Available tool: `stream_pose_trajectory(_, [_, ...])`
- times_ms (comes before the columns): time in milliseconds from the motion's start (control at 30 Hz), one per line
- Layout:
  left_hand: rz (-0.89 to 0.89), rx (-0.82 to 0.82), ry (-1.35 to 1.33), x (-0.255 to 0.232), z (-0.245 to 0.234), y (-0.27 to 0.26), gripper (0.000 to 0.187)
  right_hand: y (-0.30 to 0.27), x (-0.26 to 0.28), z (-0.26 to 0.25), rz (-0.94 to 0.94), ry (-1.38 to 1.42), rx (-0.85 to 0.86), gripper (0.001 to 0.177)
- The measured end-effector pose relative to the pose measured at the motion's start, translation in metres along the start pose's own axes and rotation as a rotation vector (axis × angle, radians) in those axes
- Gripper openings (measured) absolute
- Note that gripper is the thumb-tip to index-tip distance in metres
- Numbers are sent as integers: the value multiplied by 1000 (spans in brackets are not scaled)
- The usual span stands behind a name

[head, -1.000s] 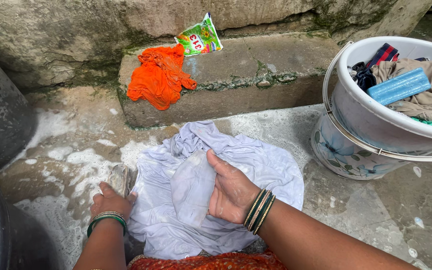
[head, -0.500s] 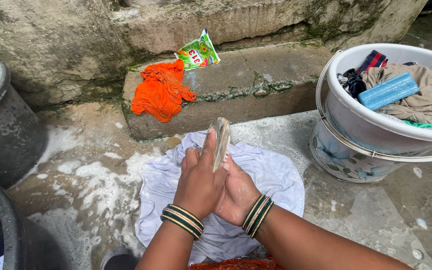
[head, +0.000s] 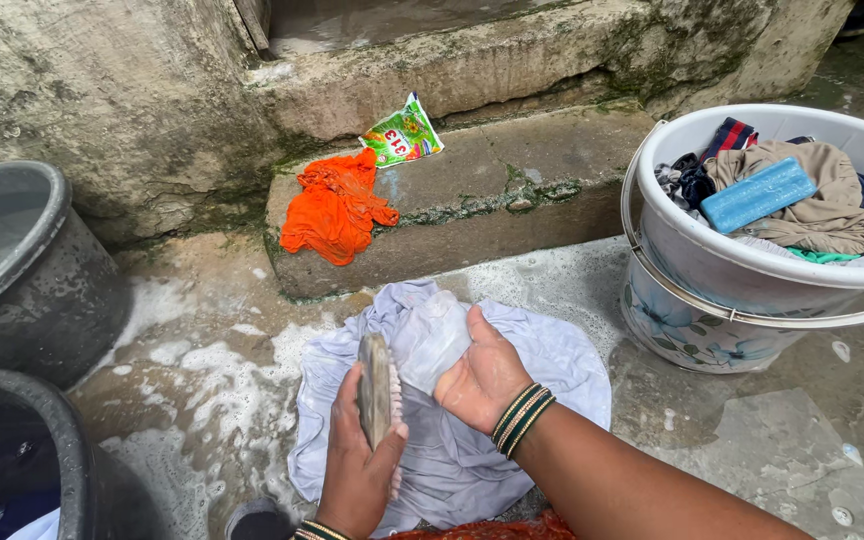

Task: The person washes a light-colored shirt by hand on a stone surface, using a brush to scrub the fabric and rinsing it in a bucket of soapy water.

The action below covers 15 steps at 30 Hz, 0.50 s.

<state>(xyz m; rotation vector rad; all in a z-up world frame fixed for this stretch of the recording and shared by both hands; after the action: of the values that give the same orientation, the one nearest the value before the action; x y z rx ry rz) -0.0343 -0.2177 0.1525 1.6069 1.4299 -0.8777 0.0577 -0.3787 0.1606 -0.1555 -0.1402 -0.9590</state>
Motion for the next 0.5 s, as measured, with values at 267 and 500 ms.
stream_pose_trajectory(267, [-589, -12, -1436, 18, 43, -3, 44, -3, -10, -3, 74, -139, 7, 63])
stream_pose_trajectory(500, [-422, -135, -1459, 13, 13, 12, 48, -2, -13, -15, -64, -326, -43, 44])
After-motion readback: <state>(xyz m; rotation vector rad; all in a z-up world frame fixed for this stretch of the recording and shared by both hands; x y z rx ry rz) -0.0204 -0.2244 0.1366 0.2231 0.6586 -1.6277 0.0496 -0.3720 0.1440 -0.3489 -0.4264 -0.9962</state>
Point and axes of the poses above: each hand's wrist, its own y-axis towards the middle knuckle, its own z-axis out of the palm, x = y × z, the point moved 4 cm from there along y, towards the middle knuckle, and after that the axes turned 7 degrees about x, right-handed, at the moved point
